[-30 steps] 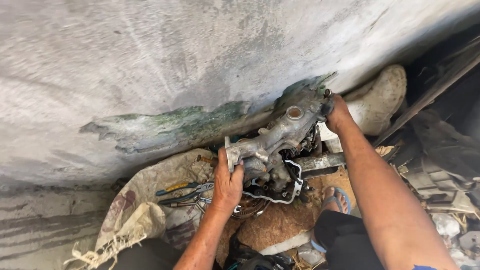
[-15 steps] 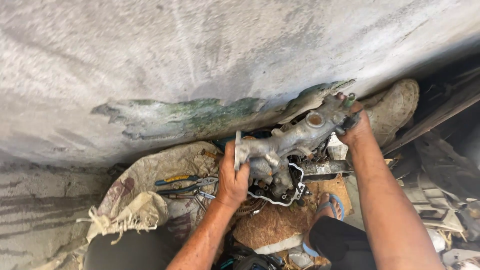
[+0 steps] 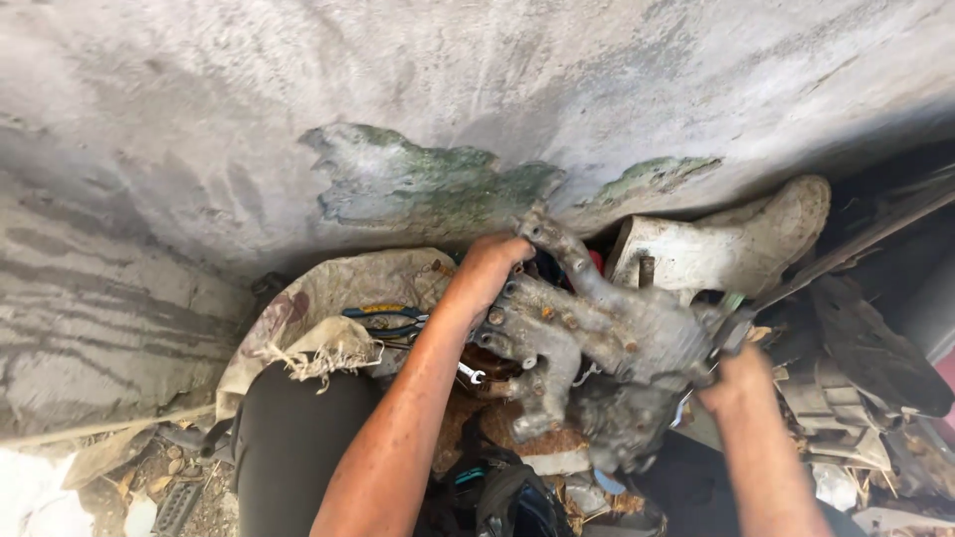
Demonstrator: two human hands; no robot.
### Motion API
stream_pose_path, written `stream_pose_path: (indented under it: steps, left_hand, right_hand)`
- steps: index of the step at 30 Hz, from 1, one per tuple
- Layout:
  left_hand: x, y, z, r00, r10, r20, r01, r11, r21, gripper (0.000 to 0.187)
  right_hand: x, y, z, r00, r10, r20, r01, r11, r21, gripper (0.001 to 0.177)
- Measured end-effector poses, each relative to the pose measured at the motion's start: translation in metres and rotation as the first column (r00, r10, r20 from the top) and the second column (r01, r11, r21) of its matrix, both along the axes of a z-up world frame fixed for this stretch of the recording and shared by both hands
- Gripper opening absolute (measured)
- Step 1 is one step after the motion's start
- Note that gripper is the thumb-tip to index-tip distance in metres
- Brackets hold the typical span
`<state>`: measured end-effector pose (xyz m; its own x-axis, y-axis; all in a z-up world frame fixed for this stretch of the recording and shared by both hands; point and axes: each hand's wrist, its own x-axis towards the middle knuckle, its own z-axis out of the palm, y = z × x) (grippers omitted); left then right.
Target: The person sits on the ground and works on a metal engine part, using a wrench to tighten bolts and manipulating various components by hand. The person also handles a gasket and adjusts the position of the engine part throughout the process.
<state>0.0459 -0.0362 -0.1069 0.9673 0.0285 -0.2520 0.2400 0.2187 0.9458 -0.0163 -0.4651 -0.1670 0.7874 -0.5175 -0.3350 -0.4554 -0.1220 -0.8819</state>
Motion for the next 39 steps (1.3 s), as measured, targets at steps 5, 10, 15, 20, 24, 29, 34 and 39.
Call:
stream_pose_path:
  steps: [5,10,15,20,24,29,34,39]
  left_hand:
    - [-0.023,0.017,0.050,0.999,0.031,-0.016,-0.032,0.995,-0.095,0.033]
    - [0.015,0.011,-0.003,0.996,0.013,0.088,-0.002,0.992,-0.124,0.036]
    - [0.019,0.011,-0.004,0.999,0.025,0.031,-0.022,0.994,-0.111,0.029]
    - [0.038,-0.004,-0.048,0.998,0.049,0.050,-0.043,0.993,-0.106,0.023]
    - [0.048,-0.011,-0.057,0.996,0.062,0.070,-0.060,0.998,-0.029,0.022]
    - [0.044,-0.011,-0.050,0.991,0.101,0.087,-0.116,0.977,0.181,0.020]
    - [0.044,-0.008,-0.065,0.986,0.145,0.082,-0.163,0.935,0.313,0.025]
    - [0.029,0.002,-0.040,0.960,0.272,0.066,-0.279,0.946,0.168,0.075]
  right_hand:
    - [-0.053,0.065,-0.030,0.999,-0.054,0.004,0.054,0.997,0.062,0.027]
    - [-0.061,0.086,-0.045,0.988,-0.151,0.001,0.150,0.979,0.138,0.026]
    - [-0.059,0.082,-0.064,0.971,-0.237,-0.026,0.236,0.942,0.237,0.025]
    - [-0.063,0.078,-0.074,0.949,-0.306,-0.077,0.315,0.909,0.272,0.024]
    - [-0.060,0.073,-0.080,0.928,-0.355,-0.111,0.371,0.871,0.321,0.023]
    - [-0.062,0.067,-0.087,0.906,-0.404,-0.126,0.421,0.826,0.375,0.022]
    - [-0.061,0.069,-0.084,0.899,-0.423,-0.119,0.429,0.787,0.443,0.022]
    - [-0.065,0.140,0.023,0.781,-0.561,-0.275,0.615,0.614,0.494,0.024]
